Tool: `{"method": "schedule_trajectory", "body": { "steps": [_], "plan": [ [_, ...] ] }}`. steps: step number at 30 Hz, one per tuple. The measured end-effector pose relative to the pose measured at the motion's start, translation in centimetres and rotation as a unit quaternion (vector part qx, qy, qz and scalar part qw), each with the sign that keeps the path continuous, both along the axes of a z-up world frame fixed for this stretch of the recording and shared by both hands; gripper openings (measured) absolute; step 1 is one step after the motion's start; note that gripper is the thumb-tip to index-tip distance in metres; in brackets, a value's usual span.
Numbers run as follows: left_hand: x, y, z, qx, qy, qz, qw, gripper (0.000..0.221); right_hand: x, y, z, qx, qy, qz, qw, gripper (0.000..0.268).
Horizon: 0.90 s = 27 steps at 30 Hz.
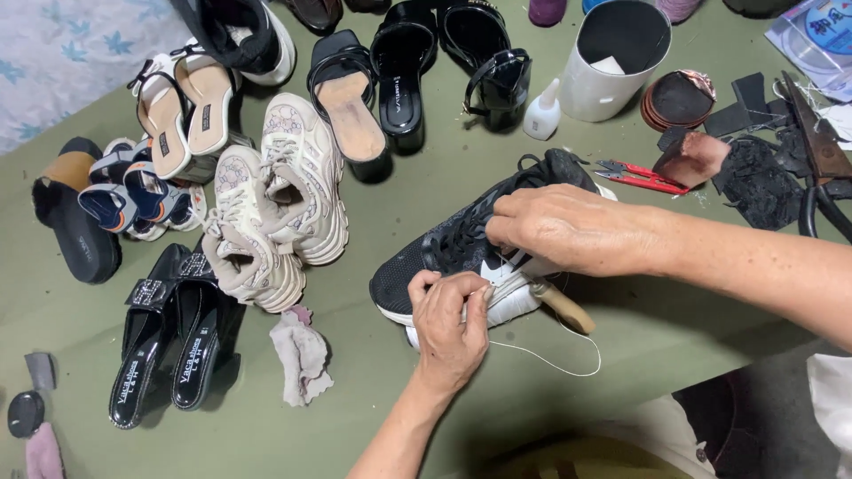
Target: Hand-stitching a black sneaker using a needle and thread at a repair bench.
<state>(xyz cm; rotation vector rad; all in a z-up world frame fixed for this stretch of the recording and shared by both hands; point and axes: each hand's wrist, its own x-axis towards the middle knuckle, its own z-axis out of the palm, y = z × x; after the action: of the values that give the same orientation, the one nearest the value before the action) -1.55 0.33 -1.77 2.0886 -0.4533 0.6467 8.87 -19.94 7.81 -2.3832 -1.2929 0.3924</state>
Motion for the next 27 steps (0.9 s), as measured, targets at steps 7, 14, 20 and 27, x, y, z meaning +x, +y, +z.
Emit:
{"method": "schedule_trajectory", "body": {
  "steps": [7,14,20,27],
  "plan": [
    [0.4,-0.1,-0.6,0.022,-0.011,0.013,1.0,0.003,-0.9,-0.1,1.3,-0.021,0.011,0.001,1.0,0.02],
    [0.3,-0.1,-0.7,0.043,-0.007,0.023,0.999,0.004,-0.6,0.9,1.2,0.0,0.033,0.035,0.999,0.035],
    [0.3,-0.4,-0.1,0.04,-0.009,0.024,0.999,0.005,0.5,1.7,0.6,-0.022,0.014,0.041,0.999,0.027],
    [0.3,-0.6,0.5,0.027,-0.013,0.026,0.999,0.01,2.0,2.8,-0.5,-0.086,0.043,-0.007,0.995,0.014]
  ]
}}
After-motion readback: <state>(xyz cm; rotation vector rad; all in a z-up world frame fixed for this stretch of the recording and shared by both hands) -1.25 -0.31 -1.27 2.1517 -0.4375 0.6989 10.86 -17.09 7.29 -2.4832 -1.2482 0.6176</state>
